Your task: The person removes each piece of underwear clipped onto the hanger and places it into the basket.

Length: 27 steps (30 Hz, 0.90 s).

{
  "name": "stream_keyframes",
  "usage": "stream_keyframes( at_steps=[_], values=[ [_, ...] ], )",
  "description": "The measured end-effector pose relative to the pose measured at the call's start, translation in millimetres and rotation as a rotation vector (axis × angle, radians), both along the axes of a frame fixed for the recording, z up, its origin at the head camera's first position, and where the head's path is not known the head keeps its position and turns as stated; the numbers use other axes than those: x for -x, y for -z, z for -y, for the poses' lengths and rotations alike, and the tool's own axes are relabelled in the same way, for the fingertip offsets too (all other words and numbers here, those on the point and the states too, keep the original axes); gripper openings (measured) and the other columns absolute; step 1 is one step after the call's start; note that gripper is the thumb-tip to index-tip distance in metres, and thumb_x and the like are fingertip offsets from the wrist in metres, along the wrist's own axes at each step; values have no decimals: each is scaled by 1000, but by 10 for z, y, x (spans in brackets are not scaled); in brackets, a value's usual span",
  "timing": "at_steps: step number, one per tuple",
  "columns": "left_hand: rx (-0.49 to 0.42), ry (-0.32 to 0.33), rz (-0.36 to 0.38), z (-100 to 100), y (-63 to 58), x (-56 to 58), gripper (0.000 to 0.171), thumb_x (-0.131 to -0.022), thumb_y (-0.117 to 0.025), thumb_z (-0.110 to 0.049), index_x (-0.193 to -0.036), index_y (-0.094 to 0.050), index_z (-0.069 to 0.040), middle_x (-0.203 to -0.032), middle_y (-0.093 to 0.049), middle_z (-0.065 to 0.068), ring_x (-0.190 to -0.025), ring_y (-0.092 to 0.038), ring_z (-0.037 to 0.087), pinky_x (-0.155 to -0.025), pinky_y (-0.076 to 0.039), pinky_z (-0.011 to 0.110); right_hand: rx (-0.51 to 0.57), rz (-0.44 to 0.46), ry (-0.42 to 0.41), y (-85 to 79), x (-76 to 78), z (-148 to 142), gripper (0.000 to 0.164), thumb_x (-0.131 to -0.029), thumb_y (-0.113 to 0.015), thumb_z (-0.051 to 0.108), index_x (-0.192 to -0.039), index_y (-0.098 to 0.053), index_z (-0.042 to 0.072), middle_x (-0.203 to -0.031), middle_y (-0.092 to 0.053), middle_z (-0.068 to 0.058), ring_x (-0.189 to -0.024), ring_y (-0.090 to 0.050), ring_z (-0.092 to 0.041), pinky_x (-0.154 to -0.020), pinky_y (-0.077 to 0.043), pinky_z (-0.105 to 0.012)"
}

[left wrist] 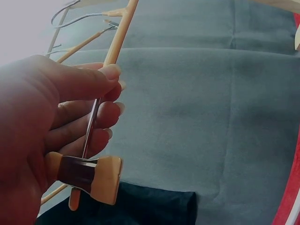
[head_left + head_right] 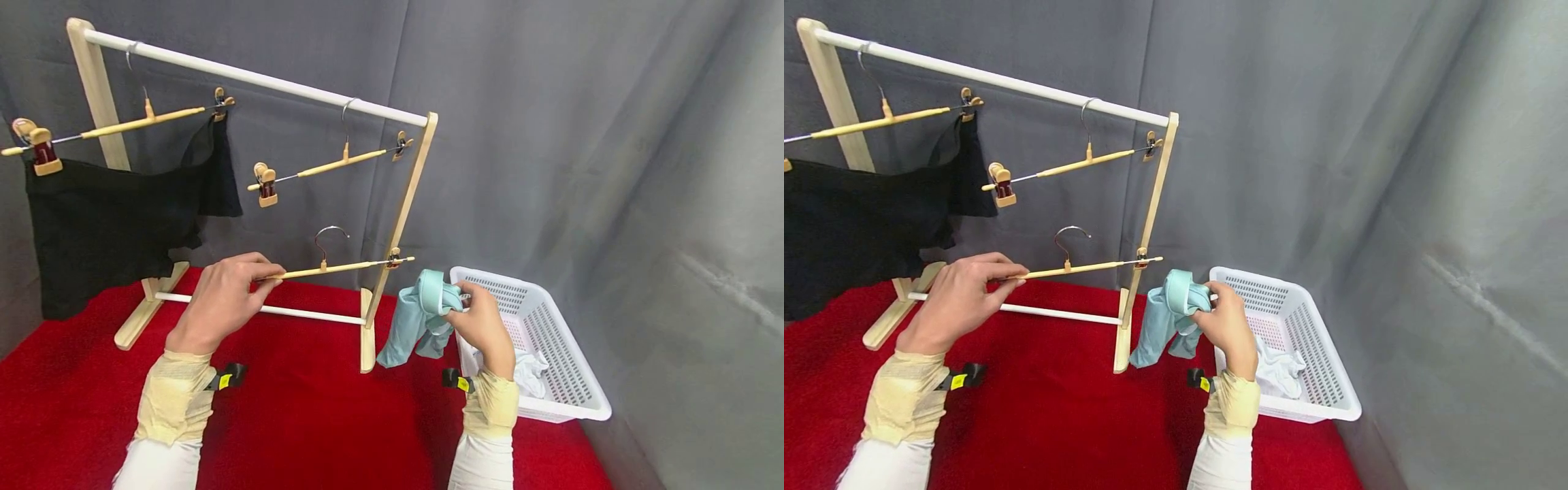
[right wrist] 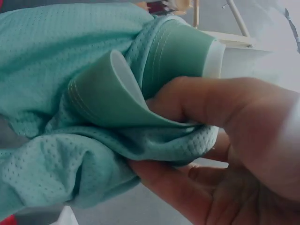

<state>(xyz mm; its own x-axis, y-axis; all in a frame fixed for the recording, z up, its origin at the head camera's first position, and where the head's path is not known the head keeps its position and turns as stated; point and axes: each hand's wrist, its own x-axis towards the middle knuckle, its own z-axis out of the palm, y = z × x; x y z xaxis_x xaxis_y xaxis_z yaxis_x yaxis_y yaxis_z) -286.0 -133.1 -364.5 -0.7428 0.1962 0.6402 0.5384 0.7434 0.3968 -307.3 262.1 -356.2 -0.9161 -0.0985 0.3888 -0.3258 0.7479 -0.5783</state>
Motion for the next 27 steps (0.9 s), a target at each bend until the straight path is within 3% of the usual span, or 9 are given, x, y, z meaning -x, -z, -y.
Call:
stream_keyframes(
  at_steps=[6, 11, 17, 27],
  values=[
    [2, 8, 3, 9, 36, 10, 24, -73, -74, -13, -97, -71, -14, -82, -64, -2, -66, -52, 13, -58, -46, 32, -25, -52, 85, -22, -1, -97, 28, -65, -66, 3, -93, -61, 6, -80, -58, -8, -67, -55, -18, -57, -45, -32],
    [2, -7, -31, 36, 40, 21, 23, -72, -74, -11, -94, -71, -15, -80, -63, -4, -65, -51, 11, -56, -46, 32, -63, -77, 103, -94, 53, -200, 27, -67, -64, 5, -93, -61, 4, -82, -59, -10, -66, -56, -17, -54, -46, -31],
    [-6, -15, -24, 68, 35, 2, 23, -73, -74, -12, -96, -71, -15, -80, -63, -4, -64, -50, 13, -55, -45, 31, -98, -80, 141, -264, 136, -444, 24, -71, -63, 6, -94, -60, 5, -87, -61, -12, -70, -58, -19, -57, -47, -33],
    [-12, -48, -5, 130, 19, -16, 24, -73, -74, -13, -97, -71, -16, -82, -63, -4, -64, -50, 12, -55, -45, 31, -196, -120, 207, -618, 225, -903, 24, -73, -64, 9, -95, -61, 1, -76, -66, -14, -64, -58, -16, -58, -47, -36]
  ],
)
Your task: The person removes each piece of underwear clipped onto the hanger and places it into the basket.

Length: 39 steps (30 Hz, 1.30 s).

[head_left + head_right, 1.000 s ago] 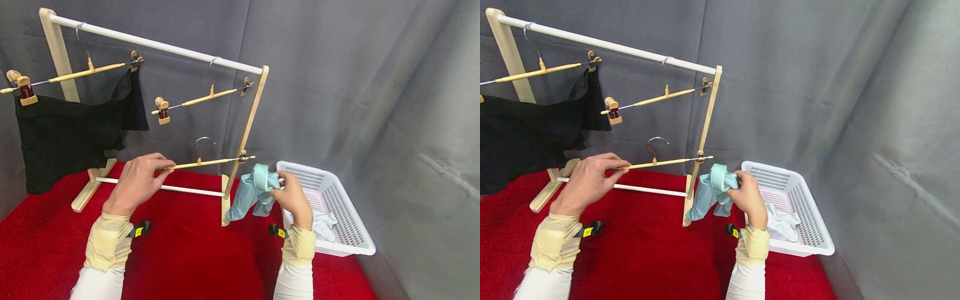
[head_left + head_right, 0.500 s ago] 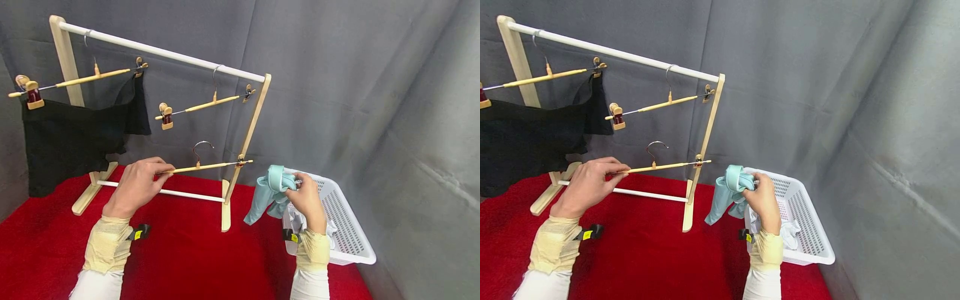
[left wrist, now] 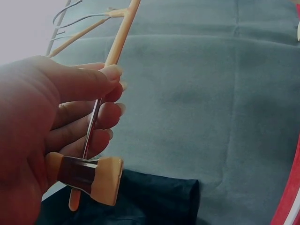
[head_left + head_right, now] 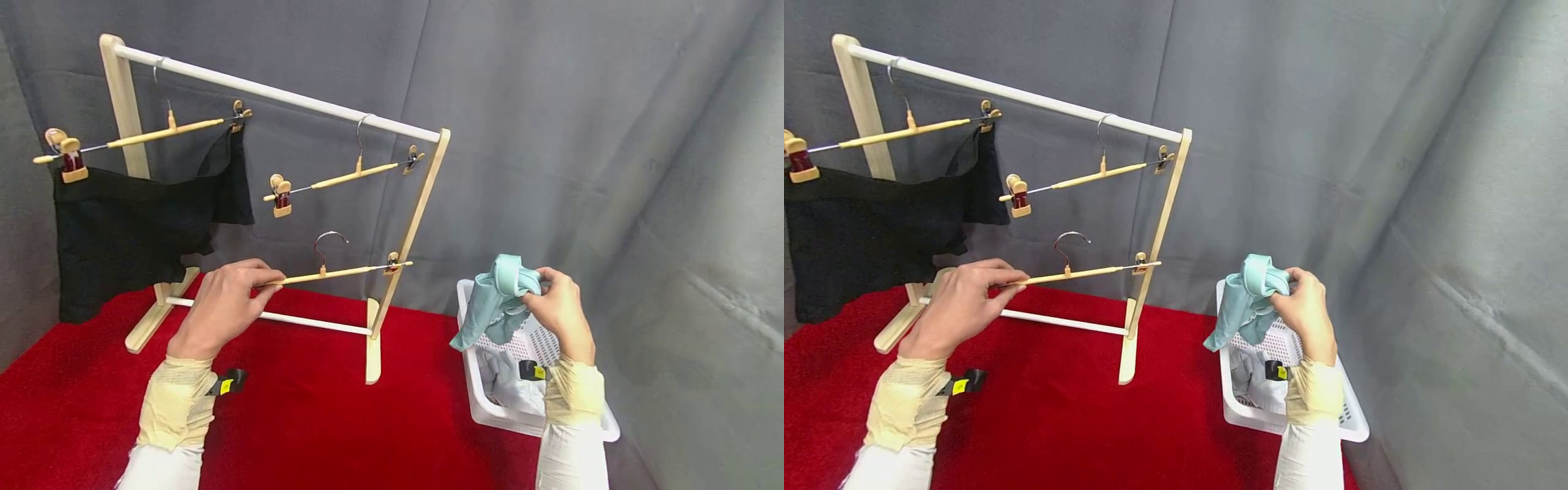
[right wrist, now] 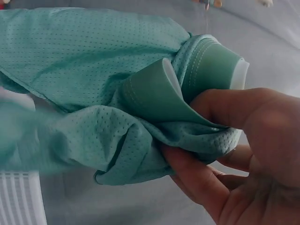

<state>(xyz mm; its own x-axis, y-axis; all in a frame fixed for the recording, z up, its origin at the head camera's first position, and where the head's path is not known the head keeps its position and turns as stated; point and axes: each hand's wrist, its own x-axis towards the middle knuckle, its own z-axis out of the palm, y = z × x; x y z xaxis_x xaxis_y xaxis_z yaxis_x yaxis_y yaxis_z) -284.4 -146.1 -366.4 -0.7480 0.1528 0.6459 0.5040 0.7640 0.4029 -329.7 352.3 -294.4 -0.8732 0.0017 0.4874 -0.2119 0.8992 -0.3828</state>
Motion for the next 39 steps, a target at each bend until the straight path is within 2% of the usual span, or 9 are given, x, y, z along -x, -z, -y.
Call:
stream_keyframes(
  at_steps=[7, 15, 24, 32, 39],
  values=[
    [-10, 12, 6, -1, -18, -8, 24, -73, -74, -13, -97, -71, -15, -82, -63, -3, -64, -50, 13, -57, -46, 32, -23, 35, 65, -159, 54, -324, 25, -75, -61, 11, -97, -60, -1, -85, -66, -19, -71, -59, -22, -62, -47, -38],
    [-7, 16, -3, -2, 2, -4, 24, -73, -74, -12, -97, -71, -15, -82, -64, -2, -64, -50, 12, -56, -46, 32, -80, 110, 82, -93, 110, -562, 31, -72, -63, 11, -98, -59, -5, -85, -62, -18, -72, -55, -27, -63, -46, -41],
    [-6, 15, 0, -4, -1, -2, 25, -73, -74, -13, -98, -71, -15, -82, -64, -2, -65, -52, 13, -59, -47, 33, -155, 237, 23, 151, 173, -584, 29, -68, -67, 10, -92, -60, -4, -79, -58, -12, -70, -50, -24, -61, -44, -38],
    [-6, 9, -3, 15, -16, -9, 24, -73, -74, -12, -97, -71, -15, -83, -64, -2, -66, -52, 13, -58, -47, 34, -252, 434, -57, 466, 214, -534, 27, -64, -70, 9, -85, -58, -3, -71, -50, -7, -65, -46, -21, -56, -42, -36],
    [-6, 10, 10, 16, -9, -20, 25, -73, -75, -15, -98, -71, -16, -82, -64, -3, -64, -51, 12, -57, -47, 32, -297, 515, -61, 701, 216, -522, 27, -59, -70, 7, -82, -59, -2, -69, -52, -4, -63, -47, -18, -57, -44, -34]
  ],
)
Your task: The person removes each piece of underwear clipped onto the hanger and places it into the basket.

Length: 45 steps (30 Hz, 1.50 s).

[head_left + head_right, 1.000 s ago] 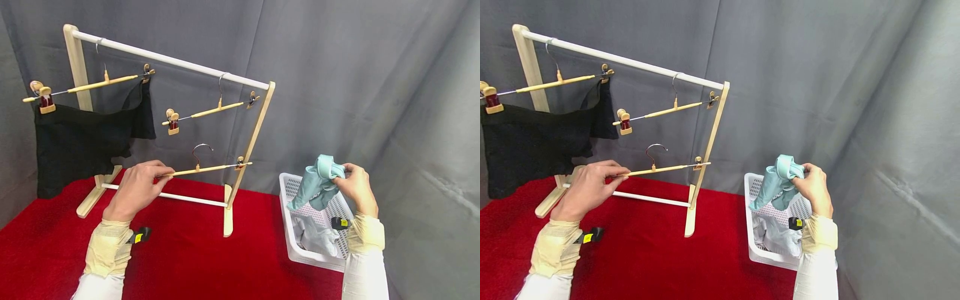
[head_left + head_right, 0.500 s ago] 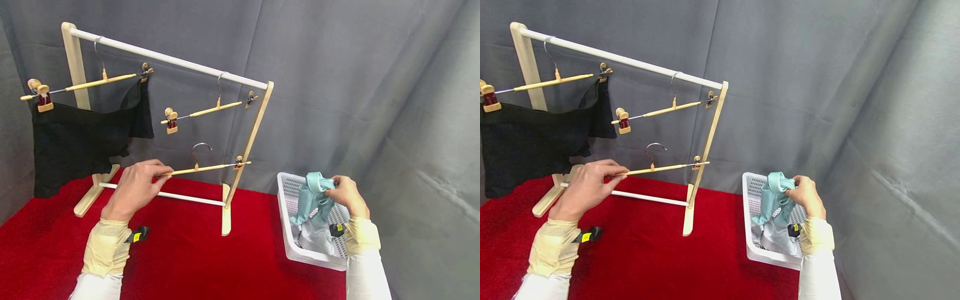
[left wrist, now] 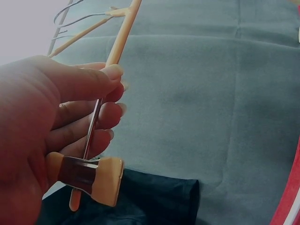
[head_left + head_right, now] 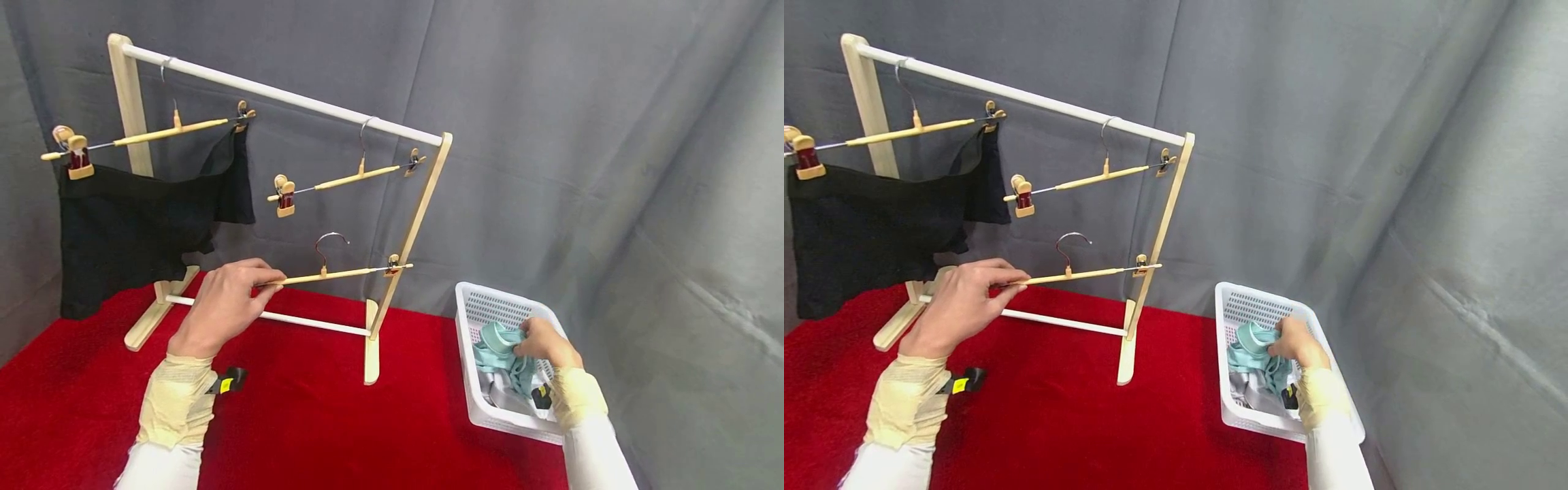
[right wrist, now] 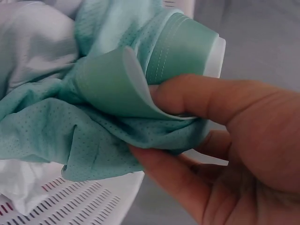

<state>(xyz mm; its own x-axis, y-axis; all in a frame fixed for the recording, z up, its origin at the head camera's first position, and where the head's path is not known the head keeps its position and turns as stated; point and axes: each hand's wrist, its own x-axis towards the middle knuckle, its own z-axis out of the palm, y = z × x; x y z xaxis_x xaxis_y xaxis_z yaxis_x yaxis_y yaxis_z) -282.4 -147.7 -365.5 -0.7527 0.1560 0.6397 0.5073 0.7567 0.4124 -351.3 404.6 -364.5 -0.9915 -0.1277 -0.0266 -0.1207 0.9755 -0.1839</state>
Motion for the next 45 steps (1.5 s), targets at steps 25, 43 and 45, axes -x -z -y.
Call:
stream_keyframes(
  at_steps=[25, 43, 45],
  values=[
    [7, 11, 1, 3, 3, 12, 25, -73, -74, -14, -98, -71, -14, -83, -64, -1, -66, -53, 13, -57, -47, 33, 79, 304, 107, 221, -92, 27, 52, -75, -68, 17, -114, -48, -11, -100, -57, -21, -80, -59, -24, -58, -54, -36],
    [10, 10, 17, -14, -7, 21, 24, -74, -74, -14, -97, -71, -14, -84, -65, 0, -66, -52, 14, -59, -47, 34, 92, 319, 104, 78, -201, 74, 62, -80, -66, 23, -127, -41, -9, -123, -47, -29, -98, -54, -32, -67, -54, -41],
    [9, 12, 13, -16, -6, 24, 24, -74, -74, -14, -97, -71, -14, -83, -65, -1, -66, -52, 14, -58, -47, 34, 80, 320, 100, 36, -218, 86, 63, -81, -65, 25, -128, -41, -9, -125, -46, -30, -101, -54, -33, -68, -54, -42]
  ],
)
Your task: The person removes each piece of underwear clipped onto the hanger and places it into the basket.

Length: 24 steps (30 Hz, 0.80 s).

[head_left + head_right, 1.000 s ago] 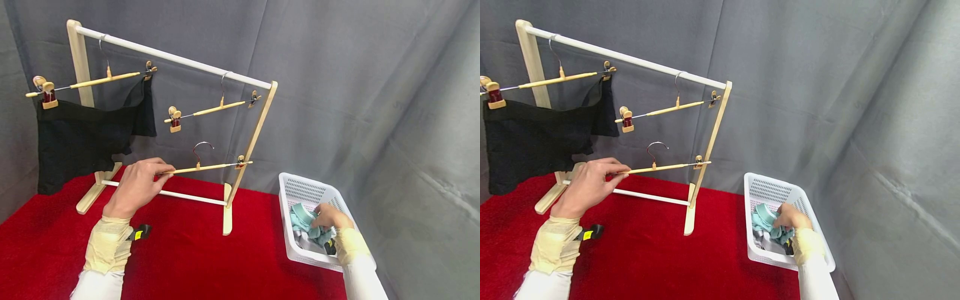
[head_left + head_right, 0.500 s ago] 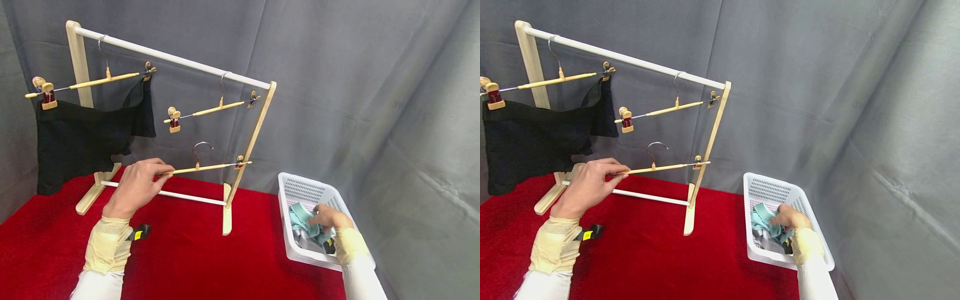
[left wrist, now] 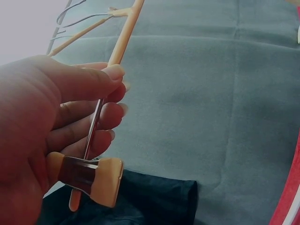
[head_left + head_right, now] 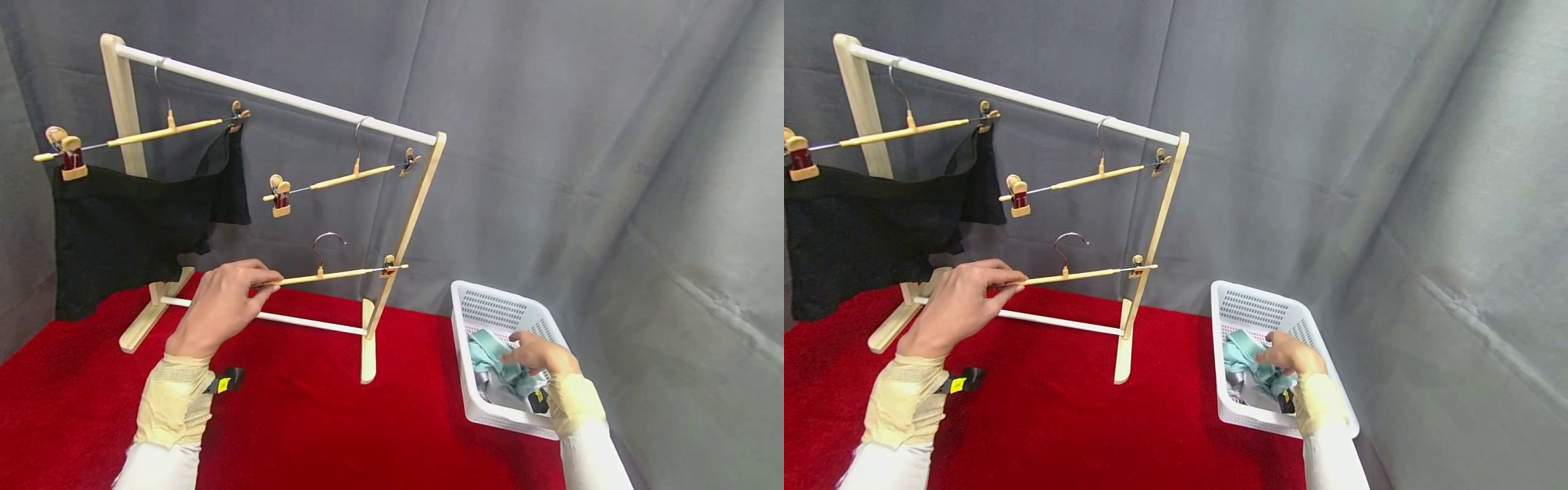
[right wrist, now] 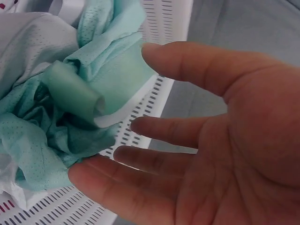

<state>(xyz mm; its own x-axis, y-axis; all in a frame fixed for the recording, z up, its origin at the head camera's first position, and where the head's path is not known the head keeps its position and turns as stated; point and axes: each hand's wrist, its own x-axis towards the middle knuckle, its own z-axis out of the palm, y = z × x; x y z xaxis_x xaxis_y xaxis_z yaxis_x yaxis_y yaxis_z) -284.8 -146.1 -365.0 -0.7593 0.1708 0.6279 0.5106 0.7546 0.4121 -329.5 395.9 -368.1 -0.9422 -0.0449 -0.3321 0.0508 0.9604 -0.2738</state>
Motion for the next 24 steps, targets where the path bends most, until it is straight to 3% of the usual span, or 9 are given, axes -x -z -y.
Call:
stream_keyframes(
  at_steps=[4, 9, 15, 24],
  values=[
    [-5, -2, -4, 7, 5, -8, 23, -74, -74, -13, -97, -71, -14, -83, -65, 0, -66, -53, 14, -57, -47, 33, -18, 8, 0, -70, -16, 37, 63, -82, -64, 26, -130, -40, -8, -128, -44, -31, -104, -52, -35, -71, -53, -44],
    [-5, -3, -16, 21, 8, -18, 24, -73, -74, -12, -97, -71, -14, -83, -65, 0, -65, -53, 14, -55, -45, 32, -27, 7, -12, -148, -9, 89, 64, -83, -64, 27, -130, -39, -9, -127, -45, -31, -97, -56, -34, -70, -53, -43],
    [-14, 4, -19, 32, 5, -20, 25, -72, -75, -13, -97, -71, -14, -83, -65, -1, -65, -53, 13, -56, -47, 32, 7, -46, -96, -272, -30, 206, 61, -83, -63, 24, -128, -40, -10, -124, -45, -36, -87, -59, -32, -67, -53, -41],
    [-10, 2, 6, 34, -2, -27, 25, -73, -74, -14, -98, -71, -14, -84, -65, 0, -66, -53, 15, -58, -47, 33, -54, -202, -237, -354, -112, 567, 60, -81, -63, 34, -128, -48, -1, -119, -55, -24, -107, -52, -35, -89, -42, -49]
  ],
)
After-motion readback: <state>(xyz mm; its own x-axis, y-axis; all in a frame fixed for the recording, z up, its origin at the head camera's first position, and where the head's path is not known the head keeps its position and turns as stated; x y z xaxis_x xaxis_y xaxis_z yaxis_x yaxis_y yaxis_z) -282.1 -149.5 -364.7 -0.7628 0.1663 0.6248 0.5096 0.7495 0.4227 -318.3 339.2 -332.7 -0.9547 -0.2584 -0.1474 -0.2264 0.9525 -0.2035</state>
